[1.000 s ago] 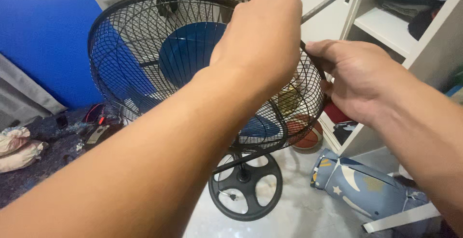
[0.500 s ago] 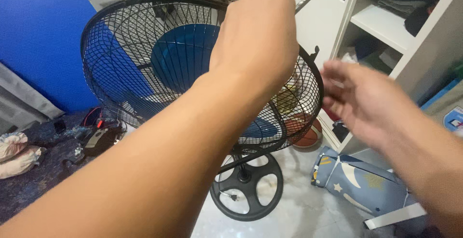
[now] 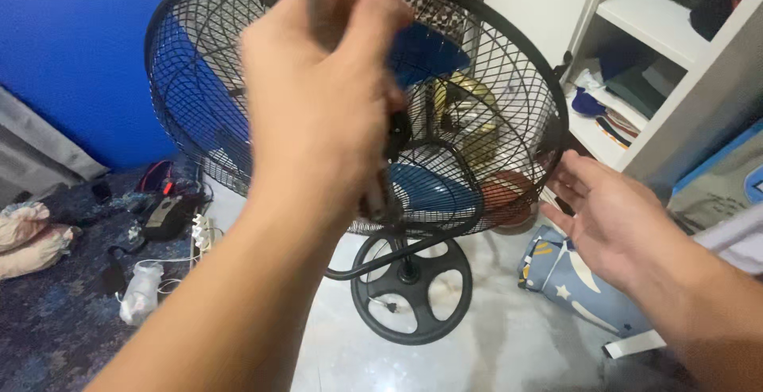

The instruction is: The person uses a screwdriver to remove the front grill and then unscrews the blades from a standing fan. The person removes the front grill, then uses the screwdriver to loosen the central nut holding the blue fan blades, eventually detaching the blades from the motor shaft.

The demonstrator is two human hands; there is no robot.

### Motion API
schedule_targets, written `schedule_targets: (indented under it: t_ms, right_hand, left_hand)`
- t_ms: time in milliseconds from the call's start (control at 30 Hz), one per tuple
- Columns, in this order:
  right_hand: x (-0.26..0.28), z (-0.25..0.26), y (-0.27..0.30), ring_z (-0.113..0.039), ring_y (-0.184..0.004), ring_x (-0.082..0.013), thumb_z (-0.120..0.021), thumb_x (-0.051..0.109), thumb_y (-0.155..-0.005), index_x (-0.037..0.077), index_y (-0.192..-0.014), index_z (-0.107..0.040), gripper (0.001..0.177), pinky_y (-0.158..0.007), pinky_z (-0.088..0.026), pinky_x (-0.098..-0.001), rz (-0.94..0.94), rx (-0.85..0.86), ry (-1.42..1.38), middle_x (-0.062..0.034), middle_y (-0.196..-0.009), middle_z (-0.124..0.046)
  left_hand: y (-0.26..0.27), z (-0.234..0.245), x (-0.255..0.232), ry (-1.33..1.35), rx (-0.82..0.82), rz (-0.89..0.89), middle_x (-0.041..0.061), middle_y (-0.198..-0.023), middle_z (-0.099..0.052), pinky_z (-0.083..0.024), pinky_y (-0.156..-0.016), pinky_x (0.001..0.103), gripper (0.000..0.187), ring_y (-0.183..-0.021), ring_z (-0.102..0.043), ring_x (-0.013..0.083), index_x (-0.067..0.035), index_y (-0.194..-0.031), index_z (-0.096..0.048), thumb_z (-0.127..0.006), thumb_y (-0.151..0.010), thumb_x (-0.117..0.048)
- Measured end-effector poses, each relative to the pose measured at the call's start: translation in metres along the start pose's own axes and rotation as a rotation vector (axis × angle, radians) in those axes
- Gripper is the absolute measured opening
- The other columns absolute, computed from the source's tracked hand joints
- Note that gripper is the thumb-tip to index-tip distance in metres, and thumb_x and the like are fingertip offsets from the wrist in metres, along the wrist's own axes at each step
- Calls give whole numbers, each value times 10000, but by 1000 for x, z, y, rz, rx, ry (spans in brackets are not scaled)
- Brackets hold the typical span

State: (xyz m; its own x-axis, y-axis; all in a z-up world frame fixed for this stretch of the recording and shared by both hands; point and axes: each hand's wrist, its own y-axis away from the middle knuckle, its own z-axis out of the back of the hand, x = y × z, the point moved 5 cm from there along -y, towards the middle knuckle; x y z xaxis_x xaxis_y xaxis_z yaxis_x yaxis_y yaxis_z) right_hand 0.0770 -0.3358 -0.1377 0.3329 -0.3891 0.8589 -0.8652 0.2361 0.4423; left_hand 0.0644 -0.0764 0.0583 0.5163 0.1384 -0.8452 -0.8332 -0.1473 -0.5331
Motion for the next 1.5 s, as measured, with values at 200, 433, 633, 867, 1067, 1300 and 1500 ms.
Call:
schedule_targets:
  t_ms: [200,433,633,867,1067,1300,1500]
  right_hand:
    - [-37,0,-5,-529,-1212,-228,-358,310,-1062,162,-1169,-555,269,-1132,-374,-478,-115,-67,-129,-10,-1294,-600]
    - [-82,10,-29,-502,-1283,-254,-328,332,-1093,131,-1165,-543,303,-1173,-353,-531,-110,-139,-111,-65,-1311,-573]
    - [-73,-3,-41,-523,-1322,-253,-339,310,-1068,177,-1230,-544,293,-1159,-354,-520,-133,-145,-55,-18,-1350,-608]
    - [-72,7,-47,-594,-1211,-264,-482,319,-1041,123,-1207,-583,277,-1083,-477,-499,-301,-153,-108,-57,-1253,-615]
    - [-81,24,-64,-640,-1171,-272,-504,256,-1037,-8,-1125,-618,300,-1076,-514,-445,-481,-81,-71,-152,-1206,-663]
    - [-67,32,-82,-697,-1104,-263,-550,316,-1004,-30,-1107,-635,371,-1010,-550,-387,-582,-84,16,-146,-1145,-719]
    - [-86,41,-111,-707,-1035,-258,-587,238,-1003,-27,-1102,-628,286,-964,-584,-395,-484,-6,28,-164,-1119,-694]
  left_hand:
    - [34,79,47,31,-506,402,77,-682,-533,-367,-354,298,328,-459,-495,146,-26,-1012,-605,-669,-971,-345]
    - [76,133,161,283,-379,992,100,-779,-586,-357,-368,293,684,-480,-479,139,-22,-1104,-492,-688,-811,-608]
    - [129,74,172,704,84,1317,146,-1391,-560,-389,-423,255,1082,-1032,-731,204,-91,-1488,-414,-776,-695,-732]
    - [129,44,164,823,-239,1440,137,-1389,-540,-393,-426,232,1034,-1188,-714,285,-117,-1471,-369,-736,-687,-682]
    - [148,20,174,826,-366,1510,171,-1268,-615,-400,-440,236,603,-1202,-704,328,-6,-1264,-537,-734,-807,-346]
    - [133,-1,153,934,-490,1519,224,-1350,-534,-422,-436,248,646,-1140,-727,374,10,-1304,-497,-649,-817,-387]
    - [128,1,149,815,-615,1520,210,-1439,-516,-411,-453,280,675,-1195,-677,459,-69,-1303,-462,-608,-818,-514]
